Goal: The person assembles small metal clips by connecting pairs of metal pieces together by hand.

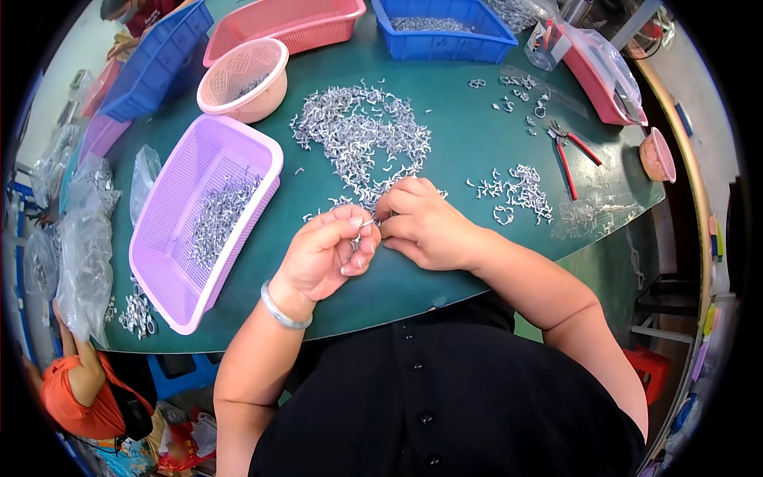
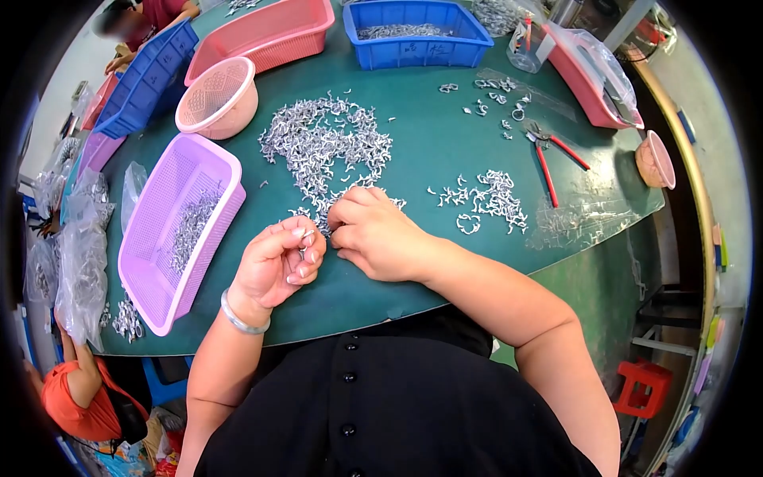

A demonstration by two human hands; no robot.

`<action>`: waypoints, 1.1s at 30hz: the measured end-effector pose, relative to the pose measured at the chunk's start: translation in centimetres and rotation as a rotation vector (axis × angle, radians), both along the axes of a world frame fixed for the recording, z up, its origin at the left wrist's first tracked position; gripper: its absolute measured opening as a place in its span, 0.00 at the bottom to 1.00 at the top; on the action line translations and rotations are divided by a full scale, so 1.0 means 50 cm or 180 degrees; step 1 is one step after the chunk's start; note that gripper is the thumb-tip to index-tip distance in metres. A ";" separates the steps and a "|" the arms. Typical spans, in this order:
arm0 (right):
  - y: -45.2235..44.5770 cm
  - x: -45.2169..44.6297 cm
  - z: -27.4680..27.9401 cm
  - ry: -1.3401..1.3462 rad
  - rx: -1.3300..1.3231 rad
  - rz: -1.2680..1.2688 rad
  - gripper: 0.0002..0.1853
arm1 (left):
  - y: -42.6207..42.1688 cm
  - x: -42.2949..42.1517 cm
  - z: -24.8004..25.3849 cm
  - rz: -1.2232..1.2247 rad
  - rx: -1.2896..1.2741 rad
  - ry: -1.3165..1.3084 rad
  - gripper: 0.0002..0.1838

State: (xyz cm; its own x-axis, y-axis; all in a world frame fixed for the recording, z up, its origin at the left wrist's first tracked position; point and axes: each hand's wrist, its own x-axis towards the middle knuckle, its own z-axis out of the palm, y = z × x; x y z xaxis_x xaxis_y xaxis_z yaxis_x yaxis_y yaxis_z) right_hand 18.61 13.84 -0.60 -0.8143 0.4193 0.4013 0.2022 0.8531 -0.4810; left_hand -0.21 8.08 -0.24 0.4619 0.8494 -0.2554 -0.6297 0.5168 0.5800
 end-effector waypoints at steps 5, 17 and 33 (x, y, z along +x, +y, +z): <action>-0.002 -0.006 -0.011 -0.0159 0.0279 -0.0016 0.03 | 0.001 -0.002 -0.005 -0.0109 0.0116 -0.0212 0.06; 0.006 -0.001 -0.002 0.0974 -0.1178 -0.0003 0.05 | 0.005 -0.002 -0.011 0.0352 0.0348 0.0513 0.07; -0.003 -0.007 0.001 0.1191 -0.0561 -0.0074 0.15 | -0.003 0.012 -0.004 0.0169 0.0078 0.0984 0.09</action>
State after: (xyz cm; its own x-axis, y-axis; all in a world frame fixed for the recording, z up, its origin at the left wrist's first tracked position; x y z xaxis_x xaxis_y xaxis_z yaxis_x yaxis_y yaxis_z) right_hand 18.25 13.67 -0.57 -0.6154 0.5247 0.5882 0.0040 0.7483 -0.6633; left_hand 0.39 7.91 -0.42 0.3204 0.8778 -0.3561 -0.4474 0.4716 0.7599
